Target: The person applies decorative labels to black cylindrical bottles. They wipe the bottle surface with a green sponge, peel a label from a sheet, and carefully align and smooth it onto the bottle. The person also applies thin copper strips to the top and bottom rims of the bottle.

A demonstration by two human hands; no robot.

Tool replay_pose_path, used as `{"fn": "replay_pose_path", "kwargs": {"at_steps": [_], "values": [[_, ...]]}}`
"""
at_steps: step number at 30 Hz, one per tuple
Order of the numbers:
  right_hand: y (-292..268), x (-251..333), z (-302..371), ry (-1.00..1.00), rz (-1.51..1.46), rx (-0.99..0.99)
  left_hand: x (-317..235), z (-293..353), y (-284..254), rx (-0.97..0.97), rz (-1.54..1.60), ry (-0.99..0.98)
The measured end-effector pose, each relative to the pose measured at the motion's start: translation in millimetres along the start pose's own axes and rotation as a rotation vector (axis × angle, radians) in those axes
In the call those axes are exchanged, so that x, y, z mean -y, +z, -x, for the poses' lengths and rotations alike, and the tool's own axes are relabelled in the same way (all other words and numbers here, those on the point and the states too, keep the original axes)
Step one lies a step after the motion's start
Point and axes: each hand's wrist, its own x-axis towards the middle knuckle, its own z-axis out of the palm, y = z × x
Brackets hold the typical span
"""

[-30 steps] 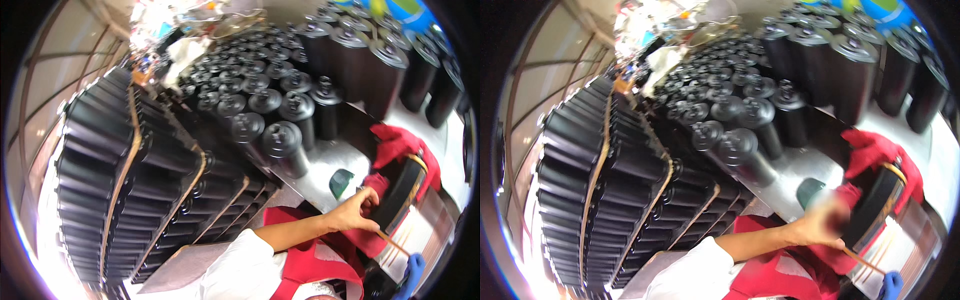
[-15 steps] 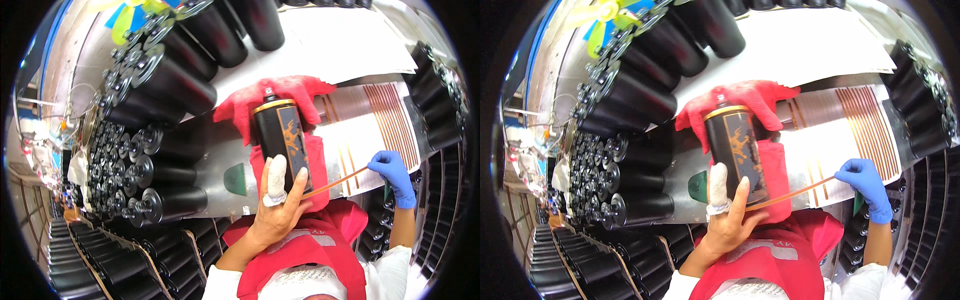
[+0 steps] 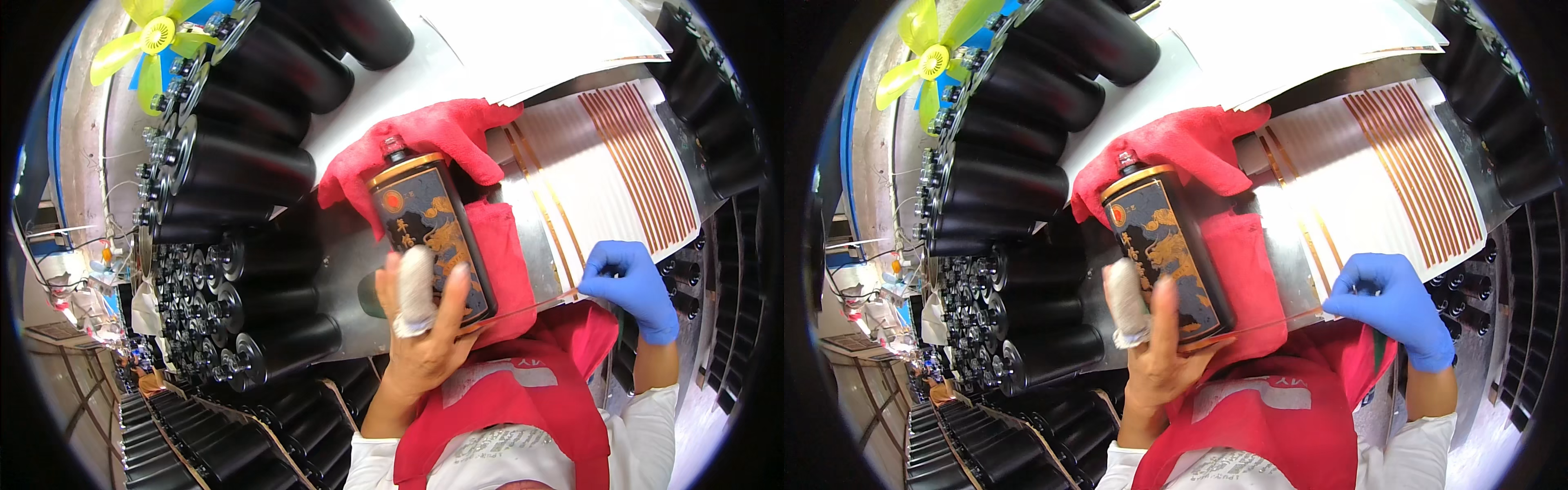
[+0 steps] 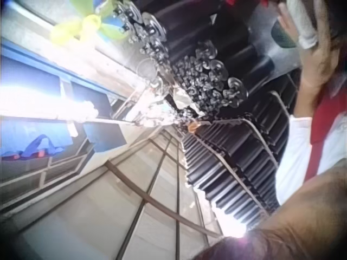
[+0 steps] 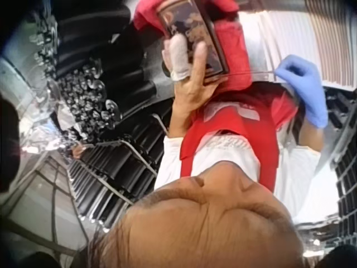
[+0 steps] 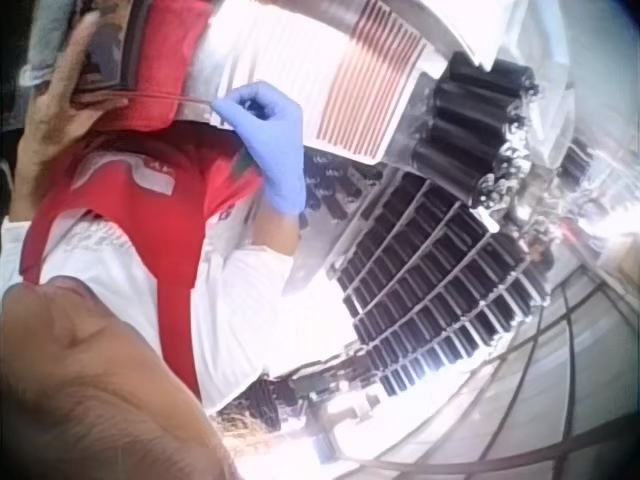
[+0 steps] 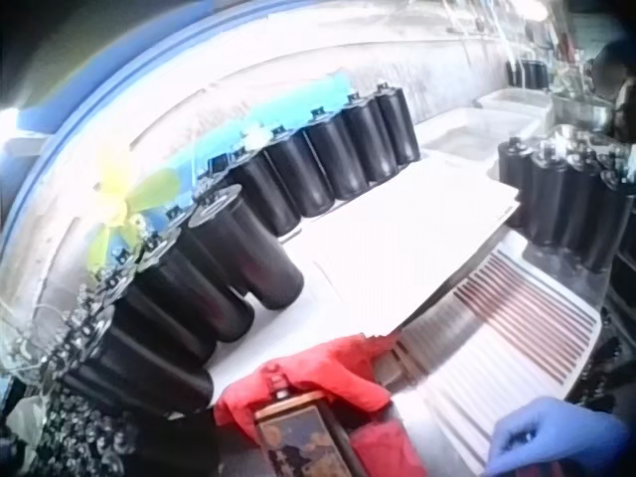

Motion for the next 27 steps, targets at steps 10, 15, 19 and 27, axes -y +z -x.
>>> {"fn": "replay_pose_path", "kwargs": {"at_steps": [10, 15, 19, 27], "values": [[-10, 9, 12, -0.042, -0.077, 0.062, 1, -11, -2, 0.077, 0.004, -0.101], [3, -1, -3, 0.020, -0.056, 0.052, 10, -3, 4, -0.031, -0.004, -0.016], [23, 1, -13, 0.022, -0.071, 0.152, 38, 35, 18, -0.130, 0.139, -0.012], [41, 15, -6, -0.076, -0.040, 0.176, 26, 24, 10, -0.177, 0.165, -0.063]]}}
